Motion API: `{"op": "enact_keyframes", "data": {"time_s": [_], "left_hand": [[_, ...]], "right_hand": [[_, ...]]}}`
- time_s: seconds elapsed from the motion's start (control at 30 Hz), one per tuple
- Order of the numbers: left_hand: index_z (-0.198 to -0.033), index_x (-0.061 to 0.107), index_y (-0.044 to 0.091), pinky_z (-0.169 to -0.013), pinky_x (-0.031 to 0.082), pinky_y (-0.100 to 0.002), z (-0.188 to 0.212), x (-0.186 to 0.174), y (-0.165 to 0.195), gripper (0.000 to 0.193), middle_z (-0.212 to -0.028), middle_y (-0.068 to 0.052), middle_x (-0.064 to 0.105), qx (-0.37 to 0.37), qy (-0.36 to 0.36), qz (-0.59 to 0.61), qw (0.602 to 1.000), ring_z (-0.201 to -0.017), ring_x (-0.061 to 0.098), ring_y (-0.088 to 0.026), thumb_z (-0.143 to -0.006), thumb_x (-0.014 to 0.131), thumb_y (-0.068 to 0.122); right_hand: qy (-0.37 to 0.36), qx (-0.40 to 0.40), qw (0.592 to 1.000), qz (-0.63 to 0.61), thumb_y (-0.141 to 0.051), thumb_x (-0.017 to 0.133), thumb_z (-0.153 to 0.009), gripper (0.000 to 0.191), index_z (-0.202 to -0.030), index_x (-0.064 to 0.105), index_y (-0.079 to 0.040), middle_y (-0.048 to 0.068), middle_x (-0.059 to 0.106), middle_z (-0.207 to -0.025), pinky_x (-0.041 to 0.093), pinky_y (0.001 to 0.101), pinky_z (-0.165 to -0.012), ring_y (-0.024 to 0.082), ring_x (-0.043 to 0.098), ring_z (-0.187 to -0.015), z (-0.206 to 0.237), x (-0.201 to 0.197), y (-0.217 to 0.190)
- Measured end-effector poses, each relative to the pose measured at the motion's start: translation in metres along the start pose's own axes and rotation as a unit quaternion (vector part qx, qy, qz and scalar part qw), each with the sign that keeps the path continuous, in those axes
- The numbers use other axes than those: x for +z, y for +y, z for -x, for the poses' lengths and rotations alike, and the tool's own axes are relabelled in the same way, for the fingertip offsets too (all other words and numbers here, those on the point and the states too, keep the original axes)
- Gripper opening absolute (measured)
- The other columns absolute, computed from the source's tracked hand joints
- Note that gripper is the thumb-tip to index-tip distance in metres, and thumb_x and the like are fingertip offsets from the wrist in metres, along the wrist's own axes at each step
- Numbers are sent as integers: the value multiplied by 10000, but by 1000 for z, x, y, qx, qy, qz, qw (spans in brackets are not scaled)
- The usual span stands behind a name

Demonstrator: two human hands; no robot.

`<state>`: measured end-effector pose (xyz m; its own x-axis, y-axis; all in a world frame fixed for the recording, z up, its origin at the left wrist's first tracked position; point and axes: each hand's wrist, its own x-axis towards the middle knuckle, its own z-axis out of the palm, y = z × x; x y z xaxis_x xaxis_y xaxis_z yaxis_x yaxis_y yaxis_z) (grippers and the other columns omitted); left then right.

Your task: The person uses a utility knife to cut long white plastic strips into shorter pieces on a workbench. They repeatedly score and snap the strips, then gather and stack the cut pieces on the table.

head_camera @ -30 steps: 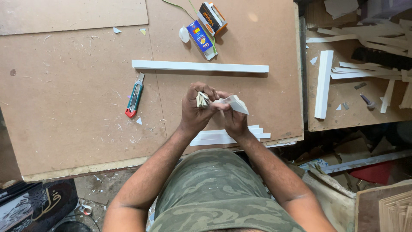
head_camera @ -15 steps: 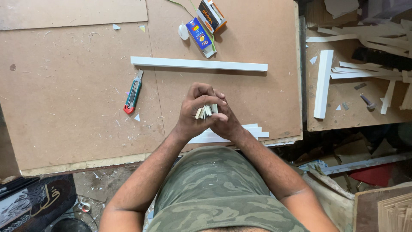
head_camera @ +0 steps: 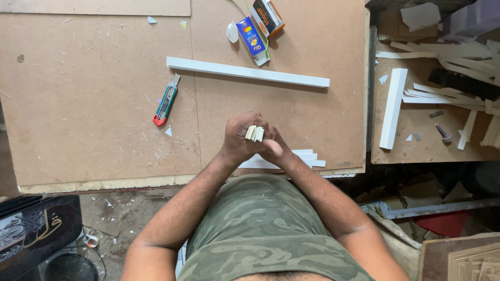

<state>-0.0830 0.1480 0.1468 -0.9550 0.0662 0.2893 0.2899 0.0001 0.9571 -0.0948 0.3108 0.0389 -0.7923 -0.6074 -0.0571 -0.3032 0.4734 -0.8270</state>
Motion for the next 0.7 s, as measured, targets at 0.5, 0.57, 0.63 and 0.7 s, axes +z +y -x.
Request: {"op": "enact_keyframes", "data": {"time_s": [0.5,0.57,0.63,0.7], "left_hand": [[-1012,652,133,-693,615,-226,14,23,1,475,-905,16,717,51,32,-8,998,-860,745,-89,-759,873,469],[-1067,647,104,-757,591,-266,12,19,6,692,-957,-21,694,96,11,-49,994,-905,703,-110,-618,847,590],[-1173,651,89,-946,560,-346,12,10,13,607,-1008,-44,712,105,-26,-7,994,-1071,668,-190,-789,805,533],[-1233,659,85,-1019,559,-364,11,1,21,476,-1061,-55,717,61,-61,72,994,-1135,672,-205,-951,710,466]], "right_hand": [[48,-62,973,-219,-316,662,-1015,277,-1161,539,-116,20,591,-1039,557,305,-835,126,629,-1014,4,7,-2],[-12,62,882,-467,-319,587,-1057,263,-1238,537,-136,-5,597,-1120,582,286,-907,121,623,-1086,4,6,-5],[8,35,944,-328,-264,616,-1032,229,-1201,549,-126,4,608,-1085,573,279,-861,119,634,-1048,0,6,-6],[31,10,983,-179,-209,648,-1007,202,-1163,562,-115,13,621,-1050,564,271,-816,118,644,-1010,-4,8,-5]]}}
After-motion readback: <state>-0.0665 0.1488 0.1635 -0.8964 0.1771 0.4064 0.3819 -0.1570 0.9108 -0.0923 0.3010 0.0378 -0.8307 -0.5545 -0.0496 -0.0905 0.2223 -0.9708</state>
